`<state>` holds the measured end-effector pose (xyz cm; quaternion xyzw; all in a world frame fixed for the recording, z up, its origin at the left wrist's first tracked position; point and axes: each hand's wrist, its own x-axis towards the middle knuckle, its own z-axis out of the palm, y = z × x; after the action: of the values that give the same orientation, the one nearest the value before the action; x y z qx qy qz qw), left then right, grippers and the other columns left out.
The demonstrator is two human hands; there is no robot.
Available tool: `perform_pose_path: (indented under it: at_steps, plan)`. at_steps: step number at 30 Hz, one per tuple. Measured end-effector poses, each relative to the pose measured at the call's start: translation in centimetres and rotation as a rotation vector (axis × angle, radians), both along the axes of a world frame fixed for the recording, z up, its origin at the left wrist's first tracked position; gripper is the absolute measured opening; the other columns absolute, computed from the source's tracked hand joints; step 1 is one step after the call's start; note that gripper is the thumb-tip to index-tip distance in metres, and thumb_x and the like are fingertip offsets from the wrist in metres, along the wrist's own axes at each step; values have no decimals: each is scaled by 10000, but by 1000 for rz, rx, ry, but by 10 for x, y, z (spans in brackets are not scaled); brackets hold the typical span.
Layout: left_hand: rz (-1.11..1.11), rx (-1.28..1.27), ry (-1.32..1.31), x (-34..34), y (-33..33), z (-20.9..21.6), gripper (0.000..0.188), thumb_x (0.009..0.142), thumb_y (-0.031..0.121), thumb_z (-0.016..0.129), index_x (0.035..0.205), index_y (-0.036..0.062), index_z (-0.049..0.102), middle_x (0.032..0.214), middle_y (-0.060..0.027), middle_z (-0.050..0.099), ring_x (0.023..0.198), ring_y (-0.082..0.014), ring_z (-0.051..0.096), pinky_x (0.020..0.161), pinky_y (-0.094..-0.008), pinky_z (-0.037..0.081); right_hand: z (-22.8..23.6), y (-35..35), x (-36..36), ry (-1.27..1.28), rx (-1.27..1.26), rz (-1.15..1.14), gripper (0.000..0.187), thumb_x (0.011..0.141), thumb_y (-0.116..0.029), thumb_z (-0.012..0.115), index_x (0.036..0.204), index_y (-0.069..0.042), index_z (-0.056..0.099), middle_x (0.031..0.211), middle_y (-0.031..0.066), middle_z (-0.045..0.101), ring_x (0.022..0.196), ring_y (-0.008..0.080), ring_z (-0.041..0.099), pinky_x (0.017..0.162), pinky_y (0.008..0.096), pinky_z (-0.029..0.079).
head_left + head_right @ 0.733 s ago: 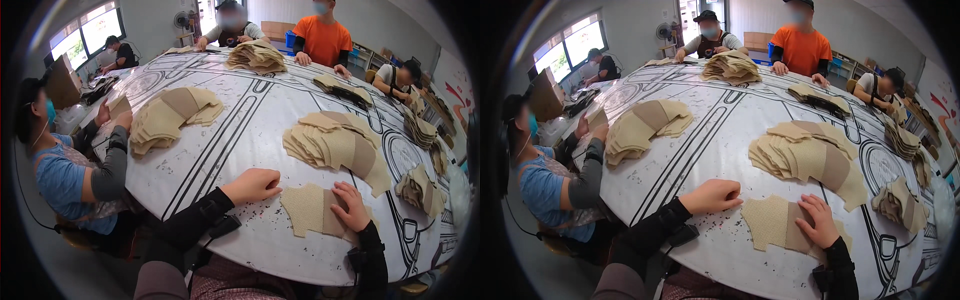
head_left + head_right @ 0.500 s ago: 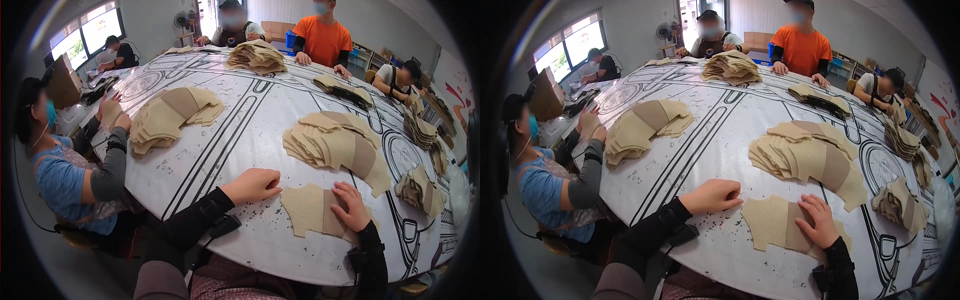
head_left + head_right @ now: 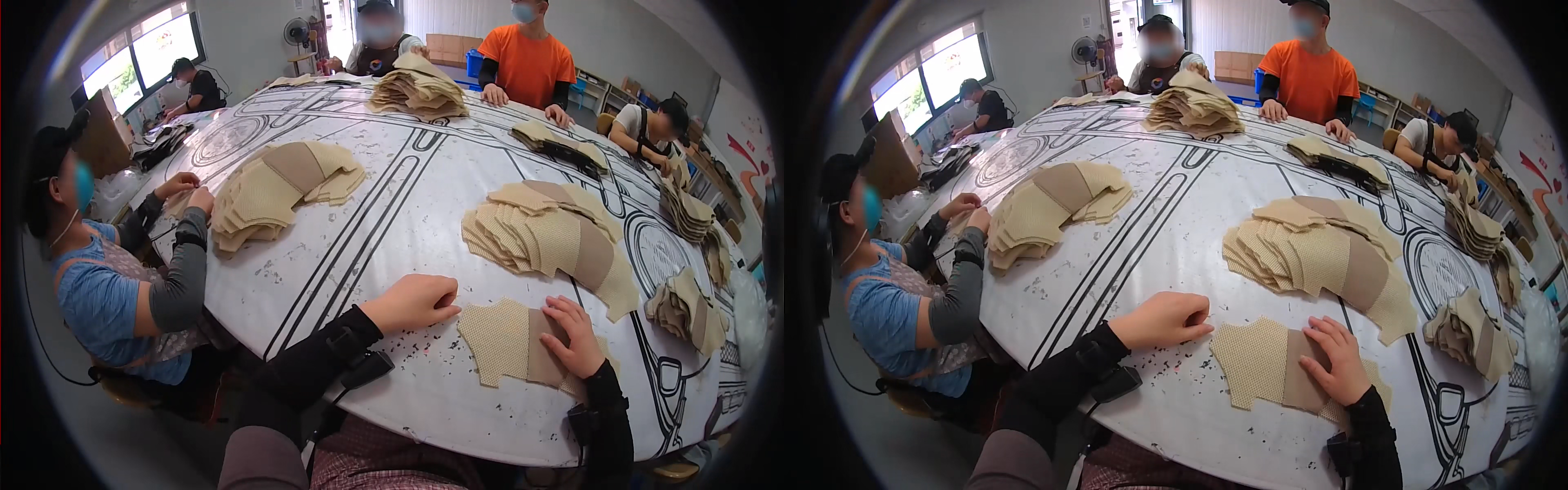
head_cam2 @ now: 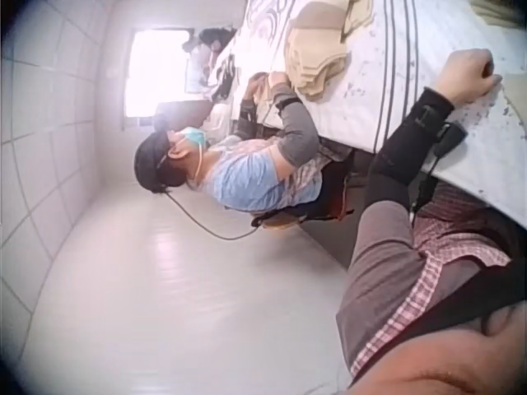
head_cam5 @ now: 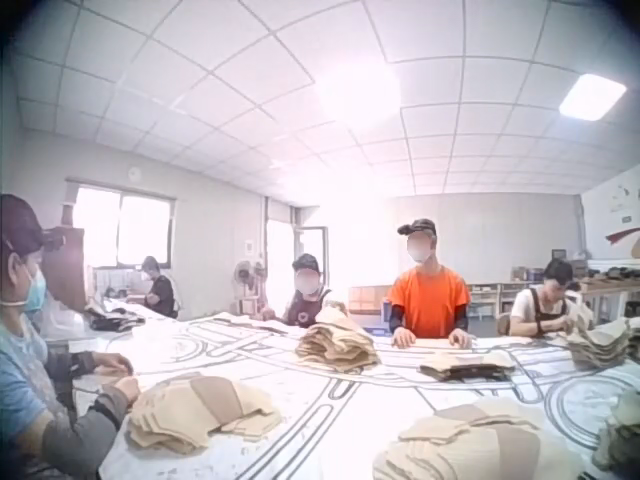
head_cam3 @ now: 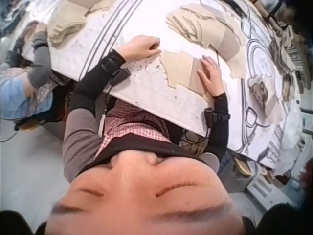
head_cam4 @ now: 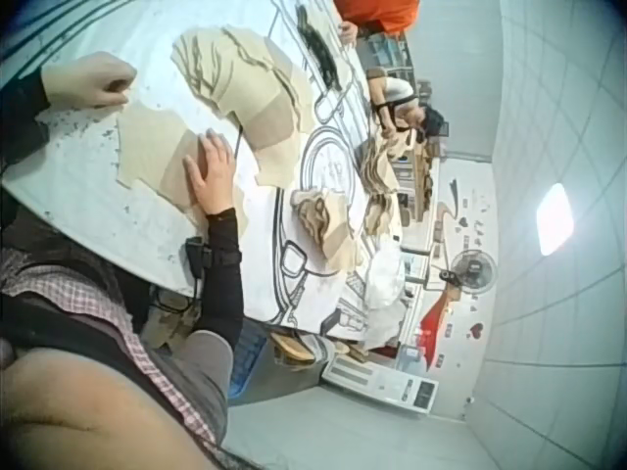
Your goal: Sort and organize shoe upper components at a circular workstation.
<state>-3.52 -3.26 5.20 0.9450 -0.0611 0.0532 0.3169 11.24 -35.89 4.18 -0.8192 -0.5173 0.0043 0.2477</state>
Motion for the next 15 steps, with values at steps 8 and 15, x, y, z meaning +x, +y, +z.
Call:
perform_pose_path:
  at_steps: [8, 15]
  plan:
    - [1, 1, -2, 0, 0, 1, 278, 924, 287, 666, 845, 63, 522, 715, -77, 578, 665, -283, 571, 626, -380, 453, 3, 0, -1, 4, -3, -4, 480, 880, -227, 708, 1315, -71, 576, 1447, 114, 509, 1394, 336, 391, 1152, 442, 292]
    - [-3, 13, -29, 0, 0, -2, 276, 922, 282, 668, 835, 70, 514, 712, -72, 575, 664, -280, 569, 619, -380, 449, 1, 0, 0, -6, 6, -1, 479, 879, -230, 710, 1311, -70, 578, 1446, 119, 509, 1389, 337, 397, 1150, 444, 299]
